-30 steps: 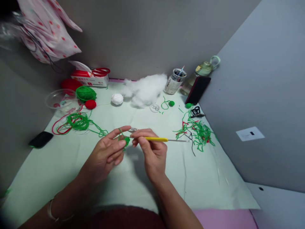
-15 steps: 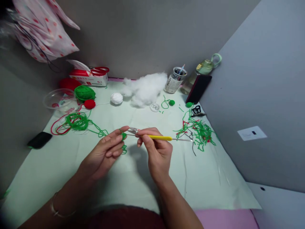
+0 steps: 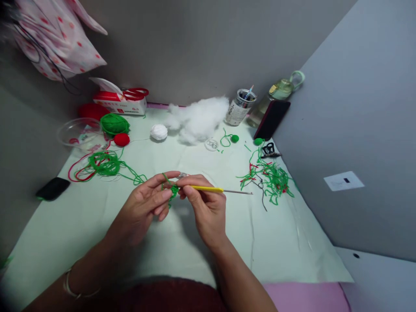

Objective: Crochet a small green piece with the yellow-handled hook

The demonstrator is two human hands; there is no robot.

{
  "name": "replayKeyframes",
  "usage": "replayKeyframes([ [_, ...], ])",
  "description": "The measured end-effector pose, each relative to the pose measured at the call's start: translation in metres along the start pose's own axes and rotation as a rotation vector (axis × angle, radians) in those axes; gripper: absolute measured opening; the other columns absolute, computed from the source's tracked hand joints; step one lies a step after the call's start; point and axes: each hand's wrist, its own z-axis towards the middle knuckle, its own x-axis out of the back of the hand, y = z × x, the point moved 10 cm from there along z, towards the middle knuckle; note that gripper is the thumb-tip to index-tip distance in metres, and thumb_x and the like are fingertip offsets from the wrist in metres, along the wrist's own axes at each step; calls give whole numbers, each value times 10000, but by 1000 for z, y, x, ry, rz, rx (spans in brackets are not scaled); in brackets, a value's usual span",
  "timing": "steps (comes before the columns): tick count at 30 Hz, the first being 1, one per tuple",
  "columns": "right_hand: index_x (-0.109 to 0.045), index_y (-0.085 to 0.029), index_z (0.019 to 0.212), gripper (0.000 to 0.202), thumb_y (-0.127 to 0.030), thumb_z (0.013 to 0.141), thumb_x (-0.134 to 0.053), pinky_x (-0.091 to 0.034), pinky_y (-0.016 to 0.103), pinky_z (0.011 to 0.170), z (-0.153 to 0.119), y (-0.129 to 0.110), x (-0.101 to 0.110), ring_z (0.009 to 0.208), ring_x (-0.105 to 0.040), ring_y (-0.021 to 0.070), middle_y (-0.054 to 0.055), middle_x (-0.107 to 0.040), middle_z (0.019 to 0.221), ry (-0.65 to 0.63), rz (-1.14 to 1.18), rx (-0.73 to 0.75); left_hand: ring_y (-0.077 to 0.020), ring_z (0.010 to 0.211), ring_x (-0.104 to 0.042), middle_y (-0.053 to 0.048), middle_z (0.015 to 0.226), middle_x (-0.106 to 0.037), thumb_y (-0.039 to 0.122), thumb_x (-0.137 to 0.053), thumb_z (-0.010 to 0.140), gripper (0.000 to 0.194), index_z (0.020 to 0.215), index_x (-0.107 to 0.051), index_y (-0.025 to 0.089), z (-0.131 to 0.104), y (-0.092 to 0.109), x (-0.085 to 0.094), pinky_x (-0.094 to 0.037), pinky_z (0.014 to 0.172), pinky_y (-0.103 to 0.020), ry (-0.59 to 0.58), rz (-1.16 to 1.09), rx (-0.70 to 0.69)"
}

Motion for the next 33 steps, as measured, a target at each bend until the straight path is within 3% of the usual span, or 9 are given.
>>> replayKeyframes([
  [5,-840,-300,1017,141,-273,989,-705,-568,319,663,-2,-1,-5,767,-669,151,39,-758,1001,-30,21,19,-7,445,-284,31,766,-657,247,-887,799,520,1285,-717,179,0,-5,-5,-299,409,-159,2,-78,81],
  [12,-807,-234,902,164,-376,954,-743,-557,249,559,6,16,8,619,-635,120,9,-708,764,62,223,-171,-14,448,-131,114,563,-368,166,-843,814,412,1221,-779,148,-1,-8,-5,-199,387,-136,-68,-245,210],
  [16,-806,-246,893,150,-354,967,-733,-519,215,547,6,22,0,604,-605,95,-7,-696,751,-1,324,-249,8,438,-166,48,713,-582,182,-855,786,362,1145,-800,180,-1,-6,-6,-195,378,-154,-67,-192,153],
  [19,-825,-264,935,118,-326,974,-733,-553,253,650,3,15,-3,712,-653,113,12,-747,894,-20,235,-152,-2,449,-242,3,851,-688,225,-866,795,358,1144,-789,197,2,-2,-4,-235,381,-175,-24,-62,47],
  [22,-833,-281,991,119,-300,989,-715,-561,283,704,-1,11,-3,764,-669,131,23,-776,962,-19,153,-77,-27,475,-319,1,854,-700,269,-858,830,338,1154,-784,210,2,0,-2,-284,402,-186,1,28,-17],
  [25,-830,-290,1001,121,-304,995,-710,-566,276,703,-1,14,-3,759,-679,125,12,-781,953,-25,179,-95,-37,508,-376,-8,887,-713,286,-854,843,333,1160,-781,213,0,2,0,-329,429,-187,3,63,-40],
  [33,-825,-284,1013,146,-271,1016,-680,-560,264,722,-1,14,-5,779,-669,111,11,-760,977,-45,176,-74,-20,492,-385,-9,885,-716,287,-860,841,375,1188,-755,194,1,2,0,-357,433,-165,14,31,-25],
])
